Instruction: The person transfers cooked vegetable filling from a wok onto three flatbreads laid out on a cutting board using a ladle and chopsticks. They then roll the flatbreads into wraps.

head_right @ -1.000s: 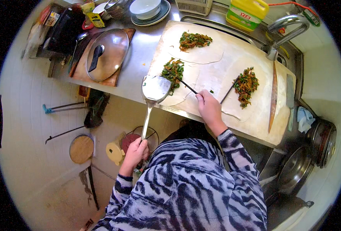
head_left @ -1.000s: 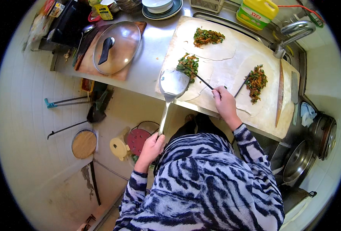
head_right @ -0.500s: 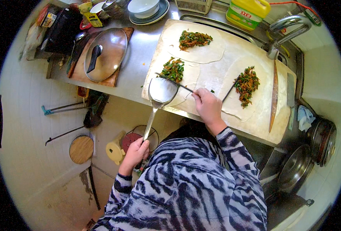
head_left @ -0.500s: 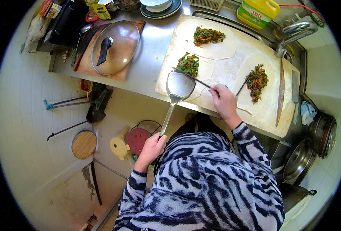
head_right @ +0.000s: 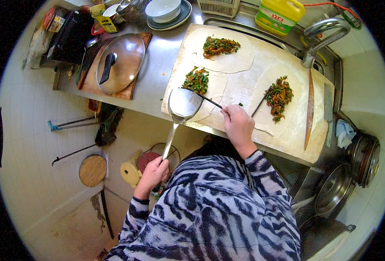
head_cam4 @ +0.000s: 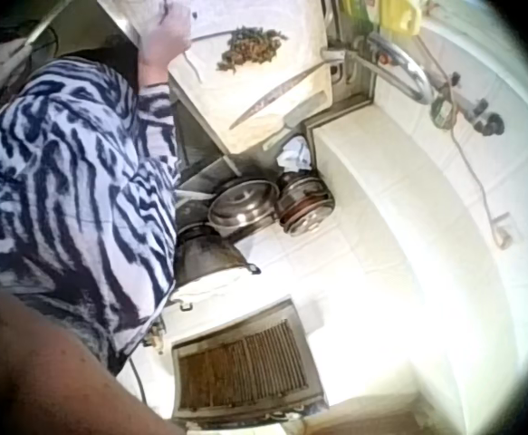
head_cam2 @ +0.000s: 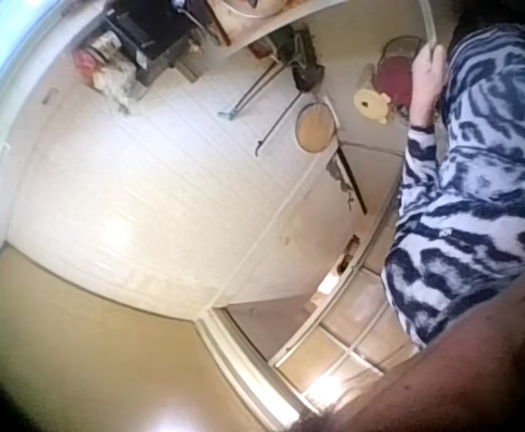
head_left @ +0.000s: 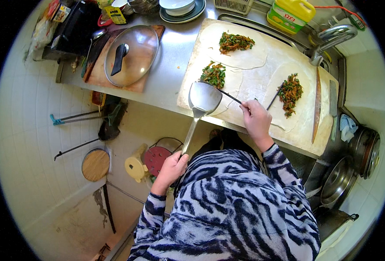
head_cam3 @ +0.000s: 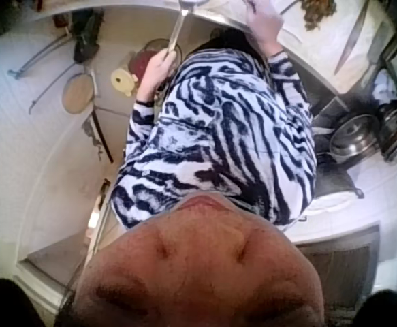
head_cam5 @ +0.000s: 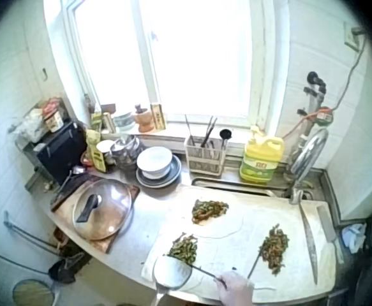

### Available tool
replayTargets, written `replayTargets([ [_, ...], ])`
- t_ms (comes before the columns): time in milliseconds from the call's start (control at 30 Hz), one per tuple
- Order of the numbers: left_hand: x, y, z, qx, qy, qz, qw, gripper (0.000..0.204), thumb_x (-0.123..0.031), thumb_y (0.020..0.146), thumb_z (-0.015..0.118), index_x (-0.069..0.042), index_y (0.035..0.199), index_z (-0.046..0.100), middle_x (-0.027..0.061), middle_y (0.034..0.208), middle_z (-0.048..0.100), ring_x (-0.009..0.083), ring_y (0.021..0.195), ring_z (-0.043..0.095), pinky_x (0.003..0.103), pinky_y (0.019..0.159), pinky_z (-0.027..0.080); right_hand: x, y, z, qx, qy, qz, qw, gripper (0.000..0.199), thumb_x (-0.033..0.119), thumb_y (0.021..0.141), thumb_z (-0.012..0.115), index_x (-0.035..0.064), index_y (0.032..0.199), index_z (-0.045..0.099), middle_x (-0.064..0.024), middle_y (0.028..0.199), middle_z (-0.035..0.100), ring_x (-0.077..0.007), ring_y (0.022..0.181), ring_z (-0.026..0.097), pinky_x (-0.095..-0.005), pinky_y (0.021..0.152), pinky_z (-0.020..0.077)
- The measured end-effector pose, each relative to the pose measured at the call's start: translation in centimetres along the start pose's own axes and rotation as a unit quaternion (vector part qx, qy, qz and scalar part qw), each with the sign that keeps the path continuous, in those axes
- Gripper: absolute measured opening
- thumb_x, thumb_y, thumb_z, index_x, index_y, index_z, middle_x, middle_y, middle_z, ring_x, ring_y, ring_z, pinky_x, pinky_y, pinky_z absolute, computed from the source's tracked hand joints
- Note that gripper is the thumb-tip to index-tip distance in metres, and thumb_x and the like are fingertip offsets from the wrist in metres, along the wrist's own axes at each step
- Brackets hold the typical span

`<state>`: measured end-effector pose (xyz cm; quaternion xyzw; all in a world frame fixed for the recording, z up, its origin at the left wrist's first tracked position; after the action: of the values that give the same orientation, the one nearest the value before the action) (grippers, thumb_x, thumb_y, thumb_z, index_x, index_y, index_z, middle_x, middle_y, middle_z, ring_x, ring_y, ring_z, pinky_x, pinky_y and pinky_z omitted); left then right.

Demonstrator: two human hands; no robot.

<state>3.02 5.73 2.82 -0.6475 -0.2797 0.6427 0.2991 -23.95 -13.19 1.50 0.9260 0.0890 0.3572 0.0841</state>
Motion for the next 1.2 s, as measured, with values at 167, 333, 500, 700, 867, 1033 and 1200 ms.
replayTargets([
  [167, -0.5, 0.0, -0.5, -0.008, 0.018, 0.016, 1.000, 0.030, -0.030, 0.103, 0.052, -0.007, 0.085, 0.052, -0.0065, 0.065, 0.044, 0.0040, 0.054, 0.040, 0.023, 0.049, 0.034, -0.4, 0.4, -0.4, -0.011, 0.032, 0.099, 0.995, 0.009, 0.016, 0.085, 0.071, 0.0096, 0.089, 0.066, -0.0068, 0.083, 0.066, -0.0251, 0.069, 0.065, -0.0346, 0.060, 0.0496],
  [333, -0.6, -0.2, -0.8, -0.016, -0.011, -0.032, 0.999, 0.031, -0.031, 0.104, 0.050, -0.005, 0.087, 0.051, -0.0037, 0.066, 0.044, 0.0064, 0.058, 0.042, 0.025, 0.052, 0.037, -0.4, -0.2, -0.4, 0.001, 0.073, 0.164, 0.984, 0.011, 0.019, 0.087, 0.071, 0.0089, 0.092, 0.067, -0.0071, 0.084, 0.067, -0.0215, 0.067, 0.064, -0.0318, 0.061, 0.0493],
  [500, -4.1, -2.1, -0.9, -0.181, 0.342, 0.167, 0.907, 0.024, -0.025, 0.101, 0.052, -0.002, 0.097, 0.057, 0.0125, 0.081, 0.059, 0.0289, 0.070, 0.060, 0.039, 0.063, 0.048, -1.6, -1.0, 0.2, 0.001, 0.121, 0.212, 0.970, 0.014, 0.019, 0.088, 0.072, 0.0076, 0.095, 0.068, -0.0061, 0.081, 0.067, -0.0165, 0.064, 0.061, -0.0297, 0.061, 0.0484],
  [700, -6.1, -3.9, -0.7, -0.284, 0.405, 0.170, 0.853, 0.023, -0.021, 0.096, 0.059, 0.000, 0.106, 0.059, 0.0217, 0.099, 0.064, 0.0411, 0.086, 0.064, 0.046, 0.072, 0.051, -1.9, -1.2, -0.5, 0.006, 0.169, 0.226, 0.959, 0.013, 0.015, 0.088, 0.072, 0.0058, 0.096, 0.068, -0.0052, 0.080, 0.066, -0.0129, 0.066, 0.060, -0.0269, 0.063, 0.0481],
  [867, -7.2, -4.0, -1.1, -0.299, 0.416, 0.197, 0.836, 0.023, -0.020, 0.094, 0.063, 0.000, 0.107, 0.059, 0.0207, 0.097, 0.065, 0.0401, 0.085, 0.064, 0.046, 0.071, 0.051, -0.9, -1.6, -1.6, 0.005, 0.186, 0.148, 0.971, 0.011, 0.010, 0.087, 0.072, 0.0037, 0.095, 0.068, -0.0037, 0.079, 0.064, -0.0112, 0.068, 0.059, -0.0246, 0.064, 0.0476],
  [1033, -8.2, -3.8, -1.1, -0.309, 0.444, 0.190, 0.820, 0.023, -0.018, 0.092, 0.065, -0.001, 0.105, 0.059, 0.0184, 0.095, 0.065, 0.0388, 0.083, 0.064, 0.045, 0.069, 0.051, 1.0, -1.4, -3.1, 0.069, 0.126, 0.055, 0.988, 0.009, 0.009, 0.082, 0.073, 0.0055, 0.089, 0.069, -0.0078, 0.079, 0.066, -0.0226, 0.064, 0.064, -0.0299, 0.060, 0.0500],
  [1200, -8.7, -3.5, -0.6, -0.315, 0.454, 0.200, 0.809, 0.021, -0.017, 0.091, 0.065, -0.002, 0.104, 0.059, 0.0169, 0.093, 0.064, 0.0377, 0.082, 0.063, 0.044, 0.068, 0.051, 2.1, -0.6, -3.2, 0.108, 0.072, -0.014, 0.991, 0.010, 0.012, 0.081, 0.074, 0.0064, 0.086, 0.068, -0.0078, 0.078, 0.065, -0.0222, 0.063, 0.063, -0.0314, 0.058, 0.0493],
])
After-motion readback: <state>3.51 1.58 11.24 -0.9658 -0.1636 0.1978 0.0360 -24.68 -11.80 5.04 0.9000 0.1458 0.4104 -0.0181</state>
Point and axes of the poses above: each hand's wrist, its own y-axis towards the middle knuckle, its own z-axis out of the palm, x = y × z, the point moved 4 cm from there along y, towards the middle knuckle
